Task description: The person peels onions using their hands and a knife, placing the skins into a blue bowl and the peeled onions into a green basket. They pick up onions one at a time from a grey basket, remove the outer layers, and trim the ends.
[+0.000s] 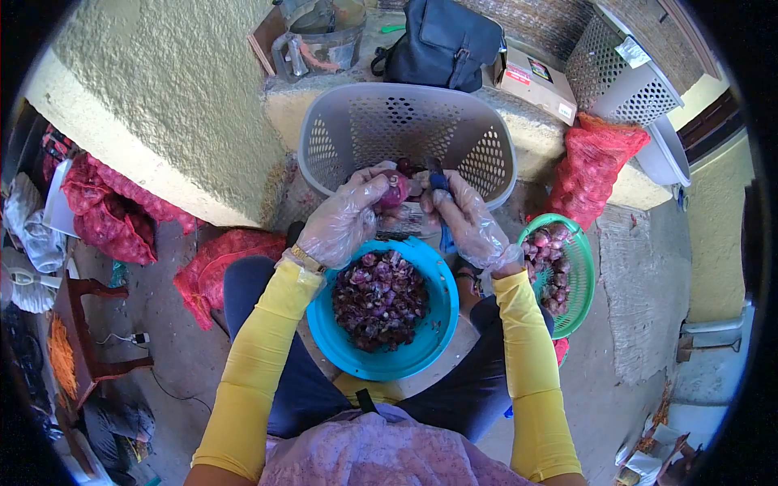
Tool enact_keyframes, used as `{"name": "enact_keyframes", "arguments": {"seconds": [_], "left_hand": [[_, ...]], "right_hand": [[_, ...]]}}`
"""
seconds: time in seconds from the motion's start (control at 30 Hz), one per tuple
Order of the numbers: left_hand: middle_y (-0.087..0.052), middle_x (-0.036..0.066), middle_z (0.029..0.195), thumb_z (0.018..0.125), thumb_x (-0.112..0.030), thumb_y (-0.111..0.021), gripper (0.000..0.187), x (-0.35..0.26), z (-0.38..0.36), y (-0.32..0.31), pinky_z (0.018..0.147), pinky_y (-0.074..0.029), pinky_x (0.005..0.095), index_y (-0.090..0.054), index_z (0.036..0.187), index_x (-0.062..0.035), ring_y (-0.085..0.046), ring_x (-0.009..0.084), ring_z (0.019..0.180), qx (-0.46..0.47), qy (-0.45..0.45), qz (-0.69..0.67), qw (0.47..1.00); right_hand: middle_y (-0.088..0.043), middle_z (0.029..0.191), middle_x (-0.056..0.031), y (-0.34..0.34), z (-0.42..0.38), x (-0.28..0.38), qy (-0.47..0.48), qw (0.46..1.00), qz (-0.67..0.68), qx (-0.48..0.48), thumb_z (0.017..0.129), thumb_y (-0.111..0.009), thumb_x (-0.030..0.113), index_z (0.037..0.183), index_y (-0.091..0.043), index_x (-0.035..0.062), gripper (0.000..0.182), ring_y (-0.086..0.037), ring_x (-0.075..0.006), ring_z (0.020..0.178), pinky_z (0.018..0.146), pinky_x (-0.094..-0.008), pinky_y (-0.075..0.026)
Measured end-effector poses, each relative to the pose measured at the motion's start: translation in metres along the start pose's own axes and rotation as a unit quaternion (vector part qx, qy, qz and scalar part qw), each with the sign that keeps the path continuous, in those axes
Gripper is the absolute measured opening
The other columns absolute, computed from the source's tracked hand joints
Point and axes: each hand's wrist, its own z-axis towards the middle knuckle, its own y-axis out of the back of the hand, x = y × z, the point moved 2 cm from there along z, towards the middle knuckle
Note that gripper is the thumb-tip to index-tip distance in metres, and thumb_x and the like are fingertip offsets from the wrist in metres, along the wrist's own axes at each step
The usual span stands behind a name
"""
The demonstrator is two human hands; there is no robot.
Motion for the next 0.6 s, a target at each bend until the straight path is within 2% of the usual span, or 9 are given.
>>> {"name": "enact_keyframes", "arguments": {"seconds": [0.03, 0.17, 0.23, 0.27, 0.33, 0.37, 0.43, 0.53, 0.6], "left_hand": [[-0.063, 0.010, 0.137, 0.108, -0.033, -0.055, 0.048, -0.003, -0.002, -0.003, 0.095, -0.055, 0.0335, -0.047, 0.148, -0.0083, -0.064, 0.0179, 0.118, 0.020, -0.005, 0.013, 1.000], [-0.065, 0.010, 0.133, 0.110, -0.040, -0.050, 0.048, -0.008, -0.002, -0.010, 0.093, -0.056, 0.0335, -0.053, 0.143, -0.0060, -0.064, 0.0169, 0.116, 0.074, -0.029, 0.018, 0.997], [-0.066, 0.012, 0.130, 0.110, -0.044, -0.047, 0.051, -0.009, -0.003, -0.011, 0.094, -0.056, 0.0345, -0.054, 0.142, -0.0045, -0.065, 0.0182, 0.115, 0.057, -0.013, 0.018, 0.998], [-0.067, 0.013, 0.127, 0.110, -0.047, -0.044, 0.054, -0.009, -0.004, -0.011, 0.094, -0.056, 0.0356, -0.055, 0.140, -0.0030, -0.065, 0.0194, 0.115, 0.040, 0.002, 0.019, 0.999], [-0.067, 0.015, 0.124, 0.110, -0.049, -0.041, 0.057, -0.003, 0.000, -0.003, 0.095, -0.056, 0.0373, -0.055, 0.140, -0.0021, -0.066, 0.0216, 0.114, 0.041, 0.003, 0.012, 0.999], [-0.068, 0.016, 0.121, 0.110, -0.051, -0.039, 0.060, 0.000, 0.003, 0.001, 0.097, -0.056, 0.0391, -0.055, 0.140, -0.0012, -0.066, 0.0237, 0.112, 0.044, 0.003, 0.004, 0.999], [-0.068, 0.017, 0.120, 0.110, -0.051, -0.040, 0.060, 0.005, 0.005, 0.000, 0.098, -0.056, 0.0410, -0.055, 0.139, -0.0012, -0.067, 0.0257, 0.111, 0.031, 0.006, -0.007, 0.999], [-0.068, 0.016, 0.118, 0.110, -0.052, -0.041, 0.061, 0.012, 0.009, -0.002, 0.098, -0.056, 0.0435, -0.055, 0.139, -0.0012, -0.067, 0.0282, 0.110, 0.007, 0.008, -0.039, 0.999], [-0.068, 0.016, 0.117, 0.109, -0.053, -0.042, 0.061, 0.015, 0.009, -0.005, 0.097, -0.056, 0.0441, -0.055, 0.139, -0.0013, -0.067, 0.0288, 0.109, -0.001, 0.010, -0.060, 0.998]], "right_hand": [[-0.059, 0.092, -0.0045, 0.001, 0.000, 0.001, 0.047, 0.999, -0.018, 0.001, 0.107, -0.051, 0.010, 0.126, -0.056, 0.0016, 0.022, -0.056, -0.0120, 0.073, 0.070, -0.0301, -0.052], [-0.065, 0.095, -0.0087, 0.003, -0.003, 0.008, 0.034, 0.995, -0.072, -0.058, 0.104, -0.057, 0.009, 0.120, -0.059, 0.0004, 0.019, -0.059, -0.0161, 0.078, 0.077, -0.0343, -0.051], [-0.069, 0.091, -0.0139, 0.002, -0.002, 0.019, 0.068, 0.988, -0.121, -0.067, 0.096, -0.073, 0.021, 0.112, -0.064, -0.0008, 0.029, -0.062, -0.0188, 0.078, 0.075, -0.0352, -0.051], [-0.069, 0.091, -0.0139, 0.002, -0.004, 0.028, 0.068, 0.988, -0.120, -0.067, 0.096, -0.073, 0.021, 0.112, -0.064, -0.0008, 0.029, -0.062, -0.0188, 0.078, 0.075, -0.0352, -0.051], [-0.071, 0.087, -0.0188, -0.001, -0.006, 0.047, -0.067, 0.958, -0.279, -0.021, 0.082, -0.086, 0.034, 0.105, -0.068, -0.0010, 0.046, -0.068, -0.0266, 0.080, 0.075, -0.0379, -0.053], [-0.071, 0.087, -0.0188, -0.003, -0.007, 0.043, -0.067, 0.958, -0.279, -0.021, 0.082, -0.086, 0.034, 0.105, -0.068, -0.0010, 0.046, -0.068, -0.0266, 0.080, 0.075, -0.0379, -0.053], [-0.070, 0.085, -0.0225, -0.008, -0.007, 0.037, 0.043, 0.953, -0.292, -0.068, 0.073, -0.090, 0.043, 0.103, -0.070, 0.0000, 0.056, -0.071, -0.0374, 0.082, 0.075, -0.0439, -0.055], [-0.071, 0.089, -0.0245, -0.014, -0.009, 0.037, 0.085, 0.941, -0.314, -0.095, 0.073, -0.089, 0.045, 0.104, -0.071, 0.0013, 0.056, -0.070, -0.0445, 0.089, 0.077, -0.0501, -0.054], [-0.071, 0.087, -0.0242, -0.017, -0.009, 0.038, 0.089, 0.925, -0.357, -0.093, 0.073, -0.088, 0.047, 0.104, -0.071, 0.0017, 0.057, -0.070, -0.0443, 0.087, 0.076, -0.0505, -0.054]]}}
